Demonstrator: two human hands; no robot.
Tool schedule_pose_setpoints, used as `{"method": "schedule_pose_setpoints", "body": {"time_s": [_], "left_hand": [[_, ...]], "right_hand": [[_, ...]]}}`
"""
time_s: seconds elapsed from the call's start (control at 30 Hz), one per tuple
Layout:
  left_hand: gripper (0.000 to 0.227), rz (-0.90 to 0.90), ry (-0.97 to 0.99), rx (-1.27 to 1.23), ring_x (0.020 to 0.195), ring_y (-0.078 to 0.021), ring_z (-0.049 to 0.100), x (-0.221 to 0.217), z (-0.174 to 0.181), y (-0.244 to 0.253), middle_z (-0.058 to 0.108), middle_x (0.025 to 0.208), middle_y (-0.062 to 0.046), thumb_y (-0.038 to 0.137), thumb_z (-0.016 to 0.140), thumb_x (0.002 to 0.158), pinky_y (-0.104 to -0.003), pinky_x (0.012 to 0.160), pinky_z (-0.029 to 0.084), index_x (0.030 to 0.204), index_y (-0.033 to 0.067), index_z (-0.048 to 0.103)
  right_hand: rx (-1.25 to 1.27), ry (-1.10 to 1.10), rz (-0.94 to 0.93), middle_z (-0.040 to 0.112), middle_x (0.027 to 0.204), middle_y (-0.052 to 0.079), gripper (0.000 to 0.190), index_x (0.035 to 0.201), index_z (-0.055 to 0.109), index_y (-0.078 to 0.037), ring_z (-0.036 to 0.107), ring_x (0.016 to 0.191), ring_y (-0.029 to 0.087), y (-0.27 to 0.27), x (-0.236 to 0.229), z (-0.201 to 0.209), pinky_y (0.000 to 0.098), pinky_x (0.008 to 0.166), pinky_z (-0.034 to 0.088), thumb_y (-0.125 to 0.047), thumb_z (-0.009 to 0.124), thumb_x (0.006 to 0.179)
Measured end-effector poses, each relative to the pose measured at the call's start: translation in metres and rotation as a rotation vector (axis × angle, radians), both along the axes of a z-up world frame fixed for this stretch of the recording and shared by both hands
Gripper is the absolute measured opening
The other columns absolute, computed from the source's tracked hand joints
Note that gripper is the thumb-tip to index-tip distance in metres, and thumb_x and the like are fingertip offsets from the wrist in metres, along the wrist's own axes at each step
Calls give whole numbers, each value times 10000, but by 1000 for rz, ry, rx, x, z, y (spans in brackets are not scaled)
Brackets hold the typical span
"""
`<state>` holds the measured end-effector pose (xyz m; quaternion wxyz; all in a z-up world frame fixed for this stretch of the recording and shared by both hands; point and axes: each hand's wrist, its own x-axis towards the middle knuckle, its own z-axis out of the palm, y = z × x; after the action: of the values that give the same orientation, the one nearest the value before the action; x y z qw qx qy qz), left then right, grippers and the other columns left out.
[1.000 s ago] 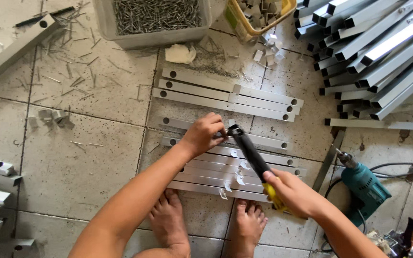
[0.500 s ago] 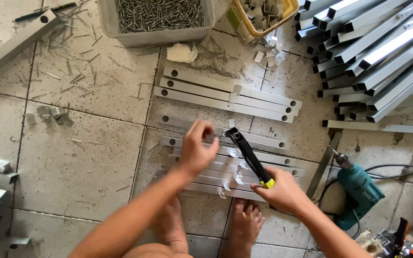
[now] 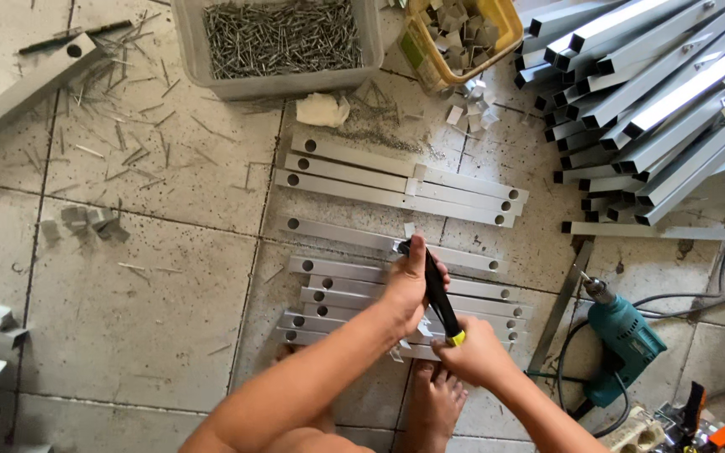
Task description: The person uses a power drill to fasten metal pieces together, then switches to a manual rivet gun to secure the joints. They repeatedly pick up rivets from a container and insert them into the pre-drilled holes of the metal frame structure.
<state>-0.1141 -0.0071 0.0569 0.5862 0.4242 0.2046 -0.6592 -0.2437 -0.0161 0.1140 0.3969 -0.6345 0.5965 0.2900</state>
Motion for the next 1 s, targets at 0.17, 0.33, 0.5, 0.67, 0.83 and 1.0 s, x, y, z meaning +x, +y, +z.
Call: {"method": "schedule_pose_setpoints", "body": {"time_s": [0.17,0.33,0.5,0.67,0.83,1.0], "left_hand": [[630,-20,-96,-1,548,-169,597,-14,-23,0,649,670,-71,745,603,745,-319,559,516,789,117,576],[702,-77,-92,8,507,-186,590,-14,-18,1,644,631,-103,776,570,755,-329,500,499,717,76,598],[549,103,-21,31,511,-172,587,-35,-51,-4,576,622,-65,650,570,904,-310,490,501,757,124,523],[635,33,-29,15,569,-168,594,-10,-7,-6,625,655,-52,755,541,782,-297,563,489,826,121,543],[666,-15,-123,-20,573,-213,631,-18,-18,3,647,672,-100,768,540,760,-353,578,556,782,103,554],[671,98,-76,-9,570,-172,603,-24,-20,2,616,671,-71,770,500,790,-312,571,535,819,102,551]], "right_hand": [[220,65,375,784,993,-3,396,1139,647,-220,702,819,156,-51,20,72,310,745,556,-358,678,769],[369,266,252,769,879,-23,354,1217,641,-271,635,577,98,-40,37,110,265,531,529,-242,535,881],[-69,4,128,561,568,-21,363,624,603,-153,435,619,93,-9,-39,-15,360,574,427,-429,839,624],[5,87,129,645,756,32,267,820,605,-129,566,717,147,-21,-1,10,340,676,496,-360,738,807],[324,241,367,745,1107,-43,330,1154,670,-263,731,819,100,-56,36,111,269,746,623,-316,658,828],[106,14,201,779,867,-45,429,962,712,-198,661,761,98,-30,-14,43,281,717,525,-500,834,682]]}}
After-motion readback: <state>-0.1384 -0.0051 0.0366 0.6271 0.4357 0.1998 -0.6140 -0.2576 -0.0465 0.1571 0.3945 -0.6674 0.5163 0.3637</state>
